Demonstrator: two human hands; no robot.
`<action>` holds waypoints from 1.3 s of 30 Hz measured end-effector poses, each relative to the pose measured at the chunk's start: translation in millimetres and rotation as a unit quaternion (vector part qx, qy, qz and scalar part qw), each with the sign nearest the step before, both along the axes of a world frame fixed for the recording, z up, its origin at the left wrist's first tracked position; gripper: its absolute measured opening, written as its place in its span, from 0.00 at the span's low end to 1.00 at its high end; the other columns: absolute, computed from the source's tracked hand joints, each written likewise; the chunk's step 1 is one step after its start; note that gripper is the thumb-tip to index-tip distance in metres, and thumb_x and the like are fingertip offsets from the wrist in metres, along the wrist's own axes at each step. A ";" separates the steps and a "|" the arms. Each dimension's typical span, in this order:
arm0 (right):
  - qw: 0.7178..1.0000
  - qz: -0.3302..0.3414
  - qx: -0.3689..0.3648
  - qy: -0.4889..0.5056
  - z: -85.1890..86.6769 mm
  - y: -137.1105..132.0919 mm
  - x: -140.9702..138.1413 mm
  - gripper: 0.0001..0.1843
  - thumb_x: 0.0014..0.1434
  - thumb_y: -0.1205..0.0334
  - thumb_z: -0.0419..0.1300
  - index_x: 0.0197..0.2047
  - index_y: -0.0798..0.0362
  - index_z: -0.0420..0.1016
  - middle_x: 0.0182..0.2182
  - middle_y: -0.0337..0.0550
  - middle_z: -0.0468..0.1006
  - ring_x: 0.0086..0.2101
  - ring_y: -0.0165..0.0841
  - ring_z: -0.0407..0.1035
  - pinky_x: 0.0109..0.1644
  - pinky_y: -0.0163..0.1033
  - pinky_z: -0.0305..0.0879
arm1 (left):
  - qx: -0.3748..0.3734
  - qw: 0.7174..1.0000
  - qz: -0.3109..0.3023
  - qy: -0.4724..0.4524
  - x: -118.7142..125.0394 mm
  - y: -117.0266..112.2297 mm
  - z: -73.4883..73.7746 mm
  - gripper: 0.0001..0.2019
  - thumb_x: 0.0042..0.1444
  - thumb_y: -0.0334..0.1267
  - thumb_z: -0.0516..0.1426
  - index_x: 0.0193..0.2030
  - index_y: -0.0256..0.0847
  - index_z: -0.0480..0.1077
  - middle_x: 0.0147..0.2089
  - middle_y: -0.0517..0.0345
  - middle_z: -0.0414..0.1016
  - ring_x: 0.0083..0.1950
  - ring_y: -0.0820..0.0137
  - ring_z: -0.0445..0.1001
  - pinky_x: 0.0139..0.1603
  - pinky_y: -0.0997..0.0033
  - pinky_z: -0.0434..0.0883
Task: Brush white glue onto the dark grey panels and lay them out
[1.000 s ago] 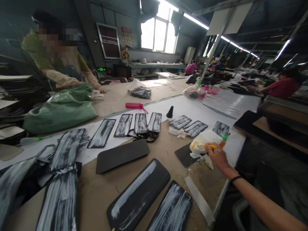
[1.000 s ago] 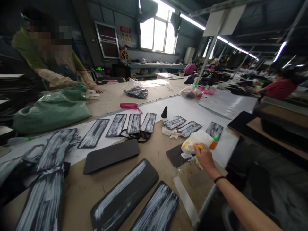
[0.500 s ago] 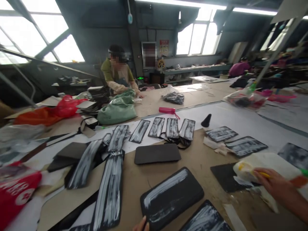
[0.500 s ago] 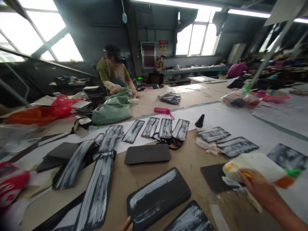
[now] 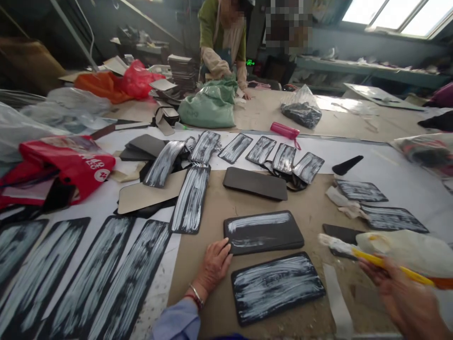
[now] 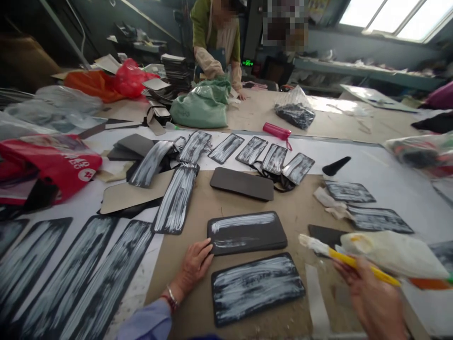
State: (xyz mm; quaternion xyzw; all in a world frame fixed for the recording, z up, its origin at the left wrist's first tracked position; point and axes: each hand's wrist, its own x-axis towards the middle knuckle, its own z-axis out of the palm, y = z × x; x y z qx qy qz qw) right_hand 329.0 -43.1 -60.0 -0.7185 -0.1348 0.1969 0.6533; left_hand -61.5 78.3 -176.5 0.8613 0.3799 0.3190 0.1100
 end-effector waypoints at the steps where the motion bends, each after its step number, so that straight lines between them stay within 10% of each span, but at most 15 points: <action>1: 0.998 0.029 -0.004 0.058 -2.0 11.4 -28.7 0.24 0.28 0.47 0.74 0.25 0.53 0.74 0.25 0.46 0.75 0.24 0.37 0.72 0.26 0.40 0.74 | -0.005 1.000 0.000 -0.002 -0.1 -0.3 -0.2 0.11 0.57 0.34 0.53 0.47 0.39 0.68 0.49 0.49 0.73 0.48 0.64 0.70 0.48 0.60 0.70; 7: 0.978 0.170 -0.013 0.119 -13.1 61.4 -171.4 0.26 0.43 0.43 0.68 0.34 0.58 0.72 0.27 0.47 0.78 0.26 0.37 0.75 0.31 0.37 0.76 | -0.032 0.999 -0.001 -0.036 -1.0 -0.1 -1.6 0.10 0.57 0.33 0.53 0.46 0.39 0.67 0.49 0.49 0.73 0.49 0.65 0.71 0.48 0.60 0.70; 14: 0.968 0.215 -0.042 0.120 -31.2 72.4 -217.1 0.28 0.43 0.39 0.66 0.33 0.57 0.71 0.25 0.44 0.77 0.26 0.39 0.75 0.30 0.40 0.76 | -0.045 0.997 -0.003 -0.056 -2.3 2.2 -2.7 0.08 0.56 0.33 0.54 0.44 0.40 0.67 0.48 0.49 0.74 0.48 0.66 0.71 0.47 0.61 0.71; 19: 0.974 0.198 -0.065 0.084 -44.0 67.0 -191.1 0.28 0.44 0.39 0.65 0.34 0.57 0.70 0.26 0.45 0.77 0.27 0.40 0.75 0.32 0.42 0.77 | -0.034 0.998 -0.004 -0.050 -2.3 1.9 -3.9 0.08 0.56 0.32 0.55 0.43 0.40 0.67 0.48 0.49 0.73 0.48 0.65 0.71 0.46 0.61 0.71; 29: 0.983 0.075 -0.139 -0.094 -46.7 37.0 -50.8 0.26 0.47 0.39 0.60 0.36 0.54 0.70 0.25 0.48 0.78 0.27 0.43 0.75 0.33 0.47 0.75 | 0.003 0.998 -0.016 -0.055 -2.0 5.5 -6.2 0.08 0.55 0.32 0.56 0.43 0.40 0.68 0.47 0.49 0.74 0.46 0.66 0.72 0.44 0.64 0.71; 39: 0.862 0.169 -0.121 -0.462 -32.3 31.6 -93.4 0.18 0.63 0.48 0.49 0.34 0.53 0.72 0.31 0.48 0.75 0.34 0.38 0.72 0.40 0.44 0.70 | 0.026 0.998 -0.027 -0.051 -4.2 6.5 -11.1 0.10 0.55 0.32 0.56 0.45 0.40 0.67 0.47 0.48 0.74 0.47 0.66 0.73 0.44 0.64 0.72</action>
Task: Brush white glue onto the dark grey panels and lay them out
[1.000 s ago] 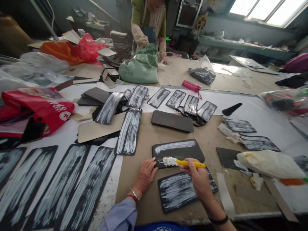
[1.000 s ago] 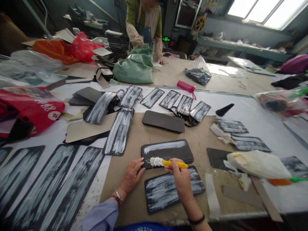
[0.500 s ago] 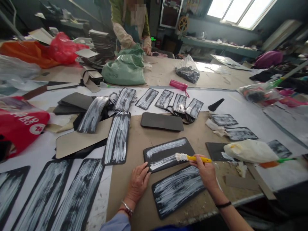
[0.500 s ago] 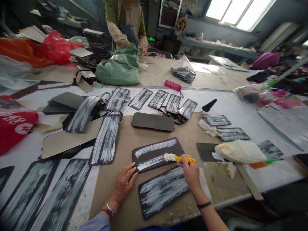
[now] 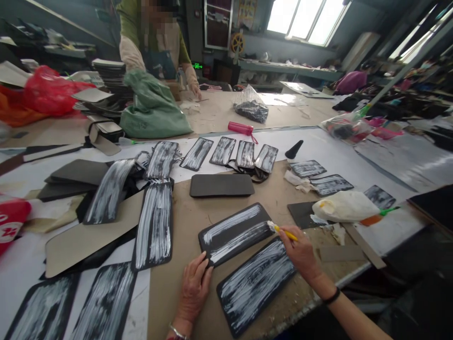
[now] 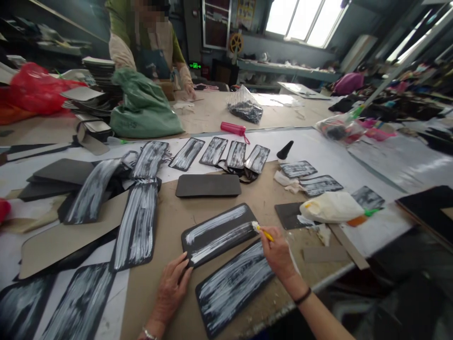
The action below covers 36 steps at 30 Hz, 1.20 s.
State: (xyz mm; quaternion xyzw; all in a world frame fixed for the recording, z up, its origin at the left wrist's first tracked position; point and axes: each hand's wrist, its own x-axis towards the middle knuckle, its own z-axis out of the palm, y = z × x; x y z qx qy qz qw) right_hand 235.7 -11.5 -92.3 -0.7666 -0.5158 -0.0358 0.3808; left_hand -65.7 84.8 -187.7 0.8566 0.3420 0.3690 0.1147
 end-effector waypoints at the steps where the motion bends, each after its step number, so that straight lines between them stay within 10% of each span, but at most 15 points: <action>1: 1.000 0.024 0.003 0.006 0.9 0.3 -7.9 0.16 0.64 0.51 0.50 0.35 0.53 0.72 0.31 0.47 0.75 0.34 0.37 0.71 0.40 0.42 0.70 | 0.001 1.000 -0.001 0.003 -0.4 0.2 -0.7 0.11 0.55 0.32 0.56 0.45 0.40 0.67 0.48 0.48 0.74 0.47 0.66 0.72 0.44 0.64 0.72; 11: 0.998 0.050 0.011 -0.021 -2.3 41.1 9.3 0.15 0.65 0.54 0.48 0.38 0.53 0.72 0.33 0.48 0.74 0.36 0.37 0.70 0.42 0.44 0.70 | -0.003 1.000 0.005 0.004 0.6 0.5 2.5 0.10 0.55 0.34 0.55 0.45 0.42 0.68 0.47 0.49 0.74 0.46 0.65 0.74 0.43 0.63 0.73; 18: 0.975 0.213 -0.007 0.057 6.4 29.6 -65.5 0.11 0.65 0.66 0.47 0.46 0.52 0.69 0.35 0.46 0.72 0.37 0.34 0.70 0.41 0.39 0.71 | -0.009 1.000 0.001 0.003 -0.1 0.6 1.3 0.12 0.55 0.32 0.56 0.47 0.41 0.68 0.48 0.48 0.73 0.48 0.65 0.72 0.45 0.63 0.73; 23: 0.977 0.180 0.028 0.108 26.8 44.7 -76.2 0.06 0.63 0.67 0.52 0.41 0.52 0.69 0.33 0.44 0.72 0.36 0.34 0.69 0.42 0.39 0.69 | -0.026 1.000 0.009 -0.004 1.2 -2.2 6.3 0.12 0.54 0.30 0.56 0.46 0.41 0.67 0.49 0.49 0.72 0.51 0.64 0.69 0.49 0.60 0.72; 29: 0.947 0.314 0.016 0.059 8.0 74.6 -117.0 0.10 0.64 0.68 0.49 0.47 0.52 0.68 0.38 0.49 0.72 0.40 0.35 0.69 0.43 0.40 0.71 | -0.052 0.998 0.042 -0.004 2.6 -4.5 10.7 0.09 0.55 0.33 0.55 0.43 0.41 0.69 0.44 0.50 0.73 0.47 0.66 0.71 0.47 0.61 0.73; 36: 0.911 0.408 -0.057 0.030 12.9 45.4 -138.8 0.12 0.64 0.68 0.48 0.48 0.53 0.68 0.37 0.49 0.73 0.37 0.36 0.70 0.39 0.38 0.72 | -0.047 0.998 0.037 0.005 1.6 -4.7 12.0 0.10 0.56 0.34 0.54 0.45 0.40 0.69 0.44 0.49 0.73 0.47 0.65 0.72 0.46 0.62 0.73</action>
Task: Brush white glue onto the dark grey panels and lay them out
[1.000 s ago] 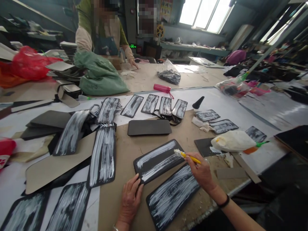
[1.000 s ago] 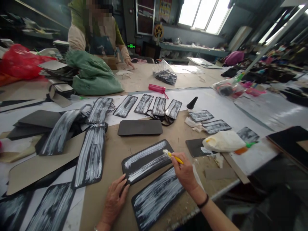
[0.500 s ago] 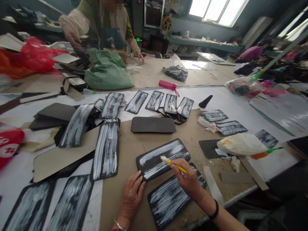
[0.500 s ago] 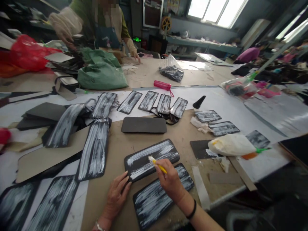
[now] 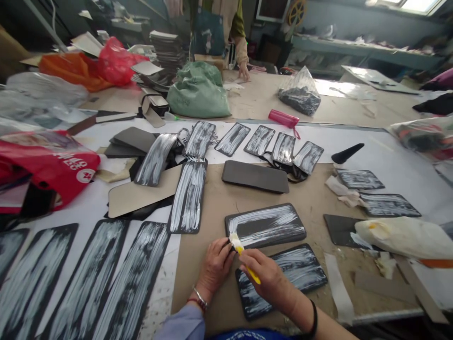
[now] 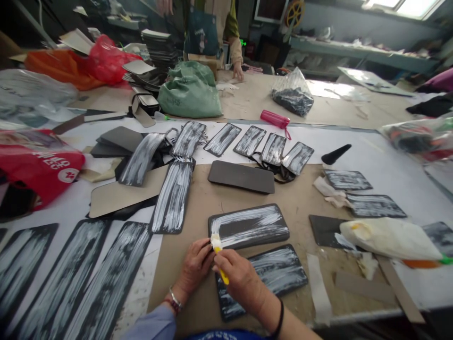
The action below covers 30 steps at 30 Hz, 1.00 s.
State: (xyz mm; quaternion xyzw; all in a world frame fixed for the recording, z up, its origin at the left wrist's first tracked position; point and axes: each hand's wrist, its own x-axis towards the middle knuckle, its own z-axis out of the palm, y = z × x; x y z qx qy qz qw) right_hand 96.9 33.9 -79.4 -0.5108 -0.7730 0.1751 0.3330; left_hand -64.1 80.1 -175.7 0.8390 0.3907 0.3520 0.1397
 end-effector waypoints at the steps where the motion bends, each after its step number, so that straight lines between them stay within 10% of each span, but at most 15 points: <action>1: 0.999 -0.019 -0.013 0.026 2.1 -3.9 1.4 0.12 0.64 0.68 0.48 0.48 0.52 0.68 0.37 0.49 0.73 0.37 0.35 0.70 0.40 0.38 0.72 | -0.002 1.000 -0.001 0.002 -0.1 0.0 0.0 0.10 0.56 0.33 0.54 0.45 0.41 0.69 0.44 0.49 0.73 0.47 0.65 0.72 0.46 0.62 0.73; 8: 0.923 -0.332 -0.078 0.178 -21.7 -1.5 70.3 0.14 0.62 0.51 0.52 0.37 0.53 0.71 0.34 0.46 0.74 0.30 0.35 0.73 0.37 0.41 0.73 | 0.012 1.000 -0.004 -0.002 0.6 0.2 -1.8 0.10 0.54 0.32 0.56 0.44 0.40 0.69 0.44 0.50 0.73 0.46 0.65 0.71 0.46 0.62 0.72; 13: 0.869 -0.484 -0.035 0.092 -25.6 -10.0 157.0 0.25 0.58 0.40 0.51 0.35 0.55 0.71 0.34 0.49 0.75 0.31 0.38 0.73 0.39 0.44 0.71 | 0.014 1.000 -0.013 -0.005 0.1 1.8 -3.1 0.11 0.54 0.32 0.56 0.45 0.41 0.69 0.42 0.51 0.73 0.45 0.65 0.71 0.45 0.63 0.72; 18: 0.903 -0.424 0.048 -0.056 -21.8 -15.1 171.2 0.18 0.63 0.49 0.49 0.36 0.53 0.72 0.32 0.48 0.74 0.35 0.38 0.70 0.44 0.45 0.69 | -0.005 1.000 0.005 0.000 4.7 1.4 -2.3 0.08 0.54 0.37 0.57 0.42 0.42 0.69 0.41 0.51 0.72 0.42 0.65 0.72 0.43 0.62 0.72; 26: 0.975 -0.201 0.043 -0.087 -8.7 -27.0 87.4 0.12 0.65 0.67 0.47 0.49 0.54 0.68 0.37 0.49 0.72 0.37 0.35 0.70 0.39 0.37 0.72 | -0.131 0.983 0.122 -0.051 22.6 -5.0 -13.2 0.16 0.57 0.48 0.51 0.46 0.40 0.65 0.34 0.53 0.69 0.34 0.65 0.71 0.33 0.61 0.74; 30: 0.965 -0.238 0.064 -0.091 -10.1 -22.8 76.0 0.12 0.64 0.68 0.48 0.48 0.53 0.67 0.37 0.50 0.71 0.38 0.37 0.70 0.41 0.41 0.72 | -0.204 0.966 0.148 -0.049 26.1 -7.0 -8.9 0.16 0.55 0.44 0.52 0.47 0.38 0.66 0.36 0.53 0.68 0.35 0.65 0.71 0.35 0.59 0.74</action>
